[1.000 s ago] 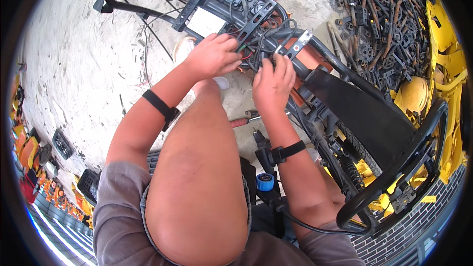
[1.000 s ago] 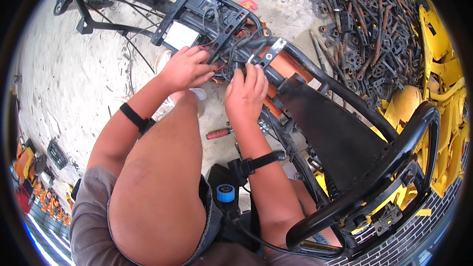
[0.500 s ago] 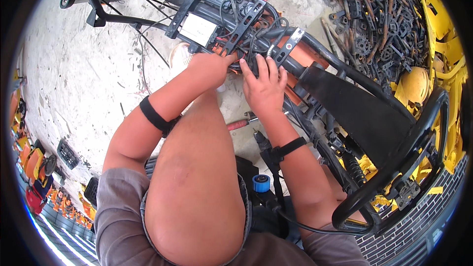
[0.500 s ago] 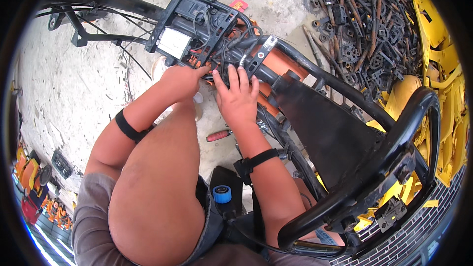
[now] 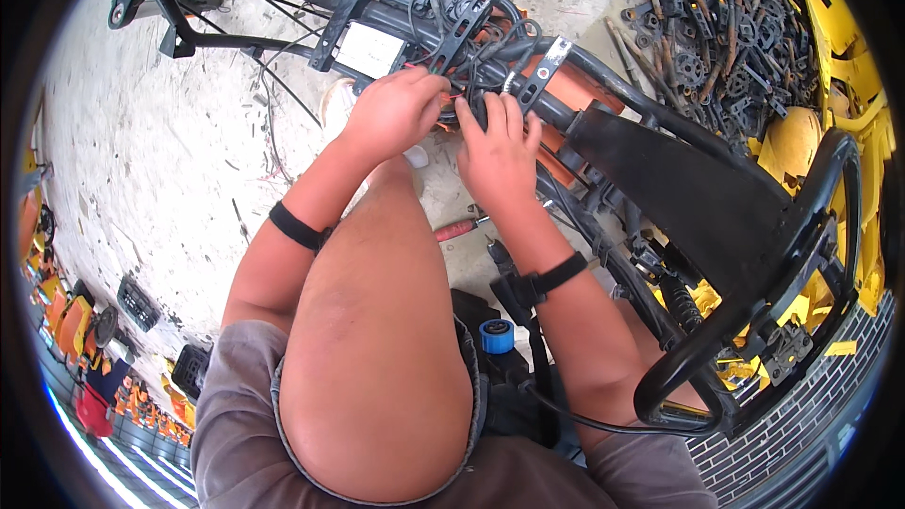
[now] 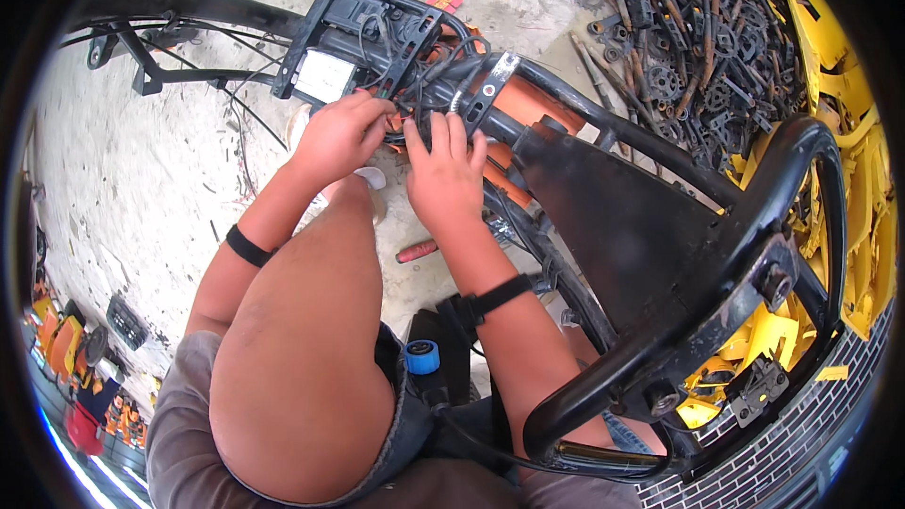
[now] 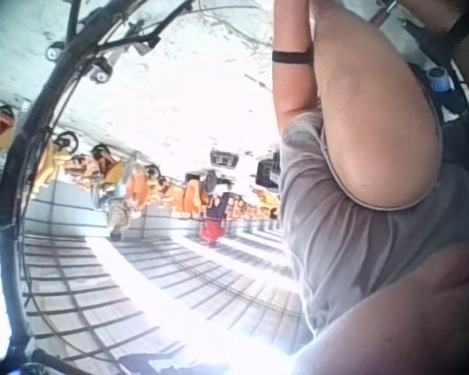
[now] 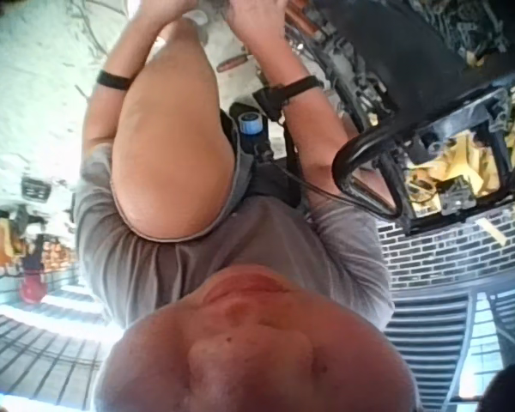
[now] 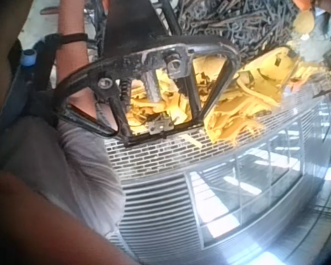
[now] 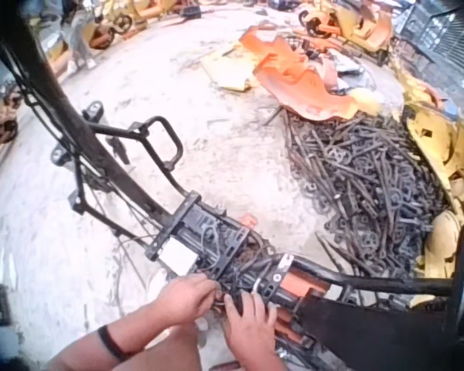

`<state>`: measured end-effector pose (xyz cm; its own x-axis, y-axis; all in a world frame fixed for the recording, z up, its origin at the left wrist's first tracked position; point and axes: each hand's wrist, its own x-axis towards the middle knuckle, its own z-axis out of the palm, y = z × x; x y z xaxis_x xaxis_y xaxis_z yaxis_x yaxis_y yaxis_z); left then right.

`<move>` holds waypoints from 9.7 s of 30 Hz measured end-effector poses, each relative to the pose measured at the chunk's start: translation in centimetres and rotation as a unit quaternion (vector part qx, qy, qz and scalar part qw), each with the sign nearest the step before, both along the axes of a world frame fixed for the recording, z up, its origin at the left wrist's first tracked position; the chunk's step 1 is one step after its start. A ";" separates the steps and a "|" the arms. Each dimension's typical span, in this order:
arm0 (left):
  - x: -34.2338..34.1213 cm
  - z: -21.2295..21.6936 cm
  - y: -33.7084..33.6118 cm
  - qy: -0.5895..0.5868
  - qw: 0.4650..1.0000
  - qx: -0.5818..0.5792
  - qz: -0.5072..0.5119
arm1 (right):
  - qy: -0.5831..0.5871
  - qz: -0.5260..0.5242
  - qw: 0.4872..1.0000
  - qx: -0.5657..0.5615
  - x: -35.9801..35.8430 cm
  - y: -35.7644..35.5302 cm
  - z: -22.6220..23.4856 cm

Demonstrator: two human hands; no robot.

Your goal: The person assembles components of an electric scooter frame, using a socket wrench and a power drill to secure parts, and managing wiring connections within the frame.

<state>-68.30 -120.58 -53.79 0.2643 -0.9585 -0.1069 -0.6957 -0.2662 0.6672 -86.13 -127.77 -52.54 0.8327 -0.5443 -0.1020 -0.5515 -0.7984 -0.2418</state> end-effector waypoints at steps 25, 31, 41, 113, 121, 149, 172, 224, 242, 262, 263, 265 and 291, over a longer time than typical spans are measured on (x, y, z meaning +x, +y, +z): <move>-1.9 -5.0 0.6 -0.060 0.975 -0.188 -0.100 | 0.162 -0.079 0.983 -0.025 -7.8 -1.8 2.8; -2.0 -4.8 0.7 -0.049 0.977 -0.182 -0.102 | 0.208 -0.075 0.974 -0.050 -7.3 -1.8 1.3; -2.2 -5.2 0.6 -0.115 0.971 -0.177 -0.114 | 0.131 -0.069 0.986 -0.070 -7.5 -1.3 -0.2; -2.1 -6.3 2.6 -0.117 0.963 -0.173 -0.167 | 0.093 -0.205 0.958 0.179 -5.4 -1.3 1.4; -2.2 -6.6 2.8 -0.114 0.964 -0.172 -0.167 | 0.203 -0.252 0.901 0.290 -4.8 -2.9 1.4; -2.1 -6.7 2.9 -0.109 0.964 -0.174 -0.169 | 0.101 -0.184 0.976 0.056 -7.6 0.7 2.7; -2.1 -7.2 2.8 -0.129 0.960 -0.182 -0.170 | 0.210 -0.315 0.892 0.248 -5.3 -2.5 1.2; 3.3 -3.2 -5.4 0.420 0.884 0.146 0.146 | -0.284 -0.610 0.380 0.634 -6.8 4.9 -1.7; 3.5 3.1 -3.0 -0.163 0.976 0.131 -0.064 | -0.229 -0.597 0.396 0.659 -7.5 4.2 -1.2; 2.3 2.5 -4.5 0.346 0.920 0.183 -0.023 | -0.229 -0.588 0.359 0.688 -8.2 4.0 -1.8; 2.1 2.8 -4.0 0.393 0.896 0.203 -0.044 | -0.229 -0.586 0.361 0.688 -8.2 4.0 -1.9; 1.9 3.0 -3.4 0.432 0.881 0.191 -0.008 | -0.224 -0.589 0.364 0.686 -8.4 4.0 -2.1; 2.1 -4.3 -7.3 0.009 0.993 -0.110 0.044 | -0.268 -0.598 0.331 0.679 -7.2 4.5 -1.7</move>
